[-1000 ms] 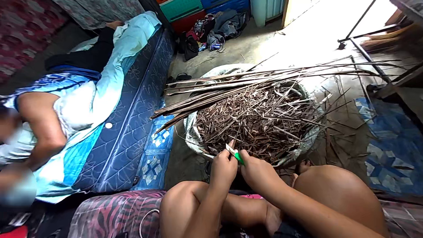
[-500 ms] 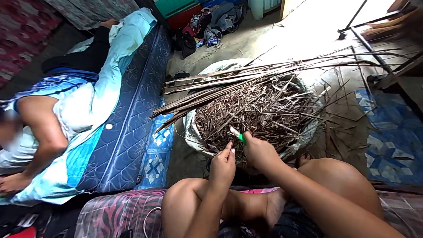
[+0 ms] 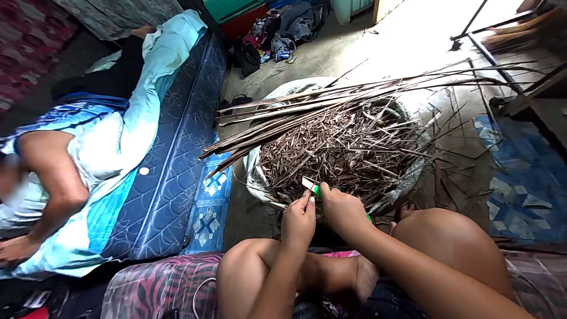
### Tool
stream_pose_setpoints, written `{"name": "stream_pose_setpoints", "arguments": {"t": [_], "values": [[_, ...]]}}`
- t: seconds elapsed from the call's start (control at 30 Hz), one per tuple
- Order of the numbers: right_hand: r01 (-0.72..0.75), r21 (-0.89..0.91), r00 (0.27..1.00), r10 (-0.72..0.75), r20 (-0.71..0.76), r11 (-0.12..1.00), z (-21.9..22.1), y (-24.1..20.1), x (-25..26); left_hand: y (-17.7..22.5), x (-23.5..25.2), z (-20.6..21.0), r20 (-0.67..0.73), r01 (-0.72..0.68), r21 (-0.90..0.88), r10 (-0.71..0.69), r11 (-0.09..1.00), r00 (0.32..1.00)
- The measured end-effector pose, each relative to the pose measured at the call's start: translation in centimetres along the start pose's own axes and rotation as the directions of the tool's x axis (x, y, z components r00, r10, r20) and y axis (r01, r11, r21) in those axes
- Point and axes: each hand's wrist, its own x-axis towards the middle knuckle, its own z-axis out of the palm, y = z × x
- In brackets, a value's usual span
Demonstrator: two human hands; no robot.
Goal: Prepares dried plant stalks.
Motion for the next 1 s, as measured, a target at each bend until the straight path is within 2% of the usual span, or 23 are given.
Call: {"name": "stream_pose_setpoints", "arguments": {"t": [0.23,0.4,0.5,0.67,0.8,0.87,1.0], "values": [[-0.161,0.034,0.986,0.162,-0.047,0.986,-2.8,1.7,1.4,-0.4,-0.3,-0.1,0.014,-0.012,-0.015,0.013,1.000,1.000],[0.024,0.207,0.977,-0.067,0.204,0.978,-1.8,0.4,-1.3,-0.6,0.0,-0.4,-0.028,0.040,0.017,-0.039,0.999,0.999],[0.042,0.207,0.950,-0.103,0.294,0.978,-0.9,-0.5,-2.0,-0.4,0.2,-0.8,-0.012,0.080,0.090,-0.079,0.993,0.997],[-0.013,0.075,0.968,-0.006,0.251,0.997,-0.3,0.2,0.2,-0.9,-0.2,0.0,0.041,0.071,0.143,-0.078,0.987,0.996],[-0.093,0.052,0.992,0.087,0.096,0.994,-0.5,0.8,1.6,-0.9,-0.3,0.3,0.057,0.036,0.095,-0.041,0.995,0.998],[-0.127,0.047,0.988,0.123,0.088,0.991,-1.3,1.3,1.9,-1.0,-0.5,0.3,0.044,0.022,0.082,-0.025,0.996,0.999],[-0.030,0.142,0.981,0.002,0.192,0.989,-1.7,0.5,-0.3,-0.7,-0.7,-0.2,0.014,0.041,0.114,-0.043,0.993,0.999]]}}
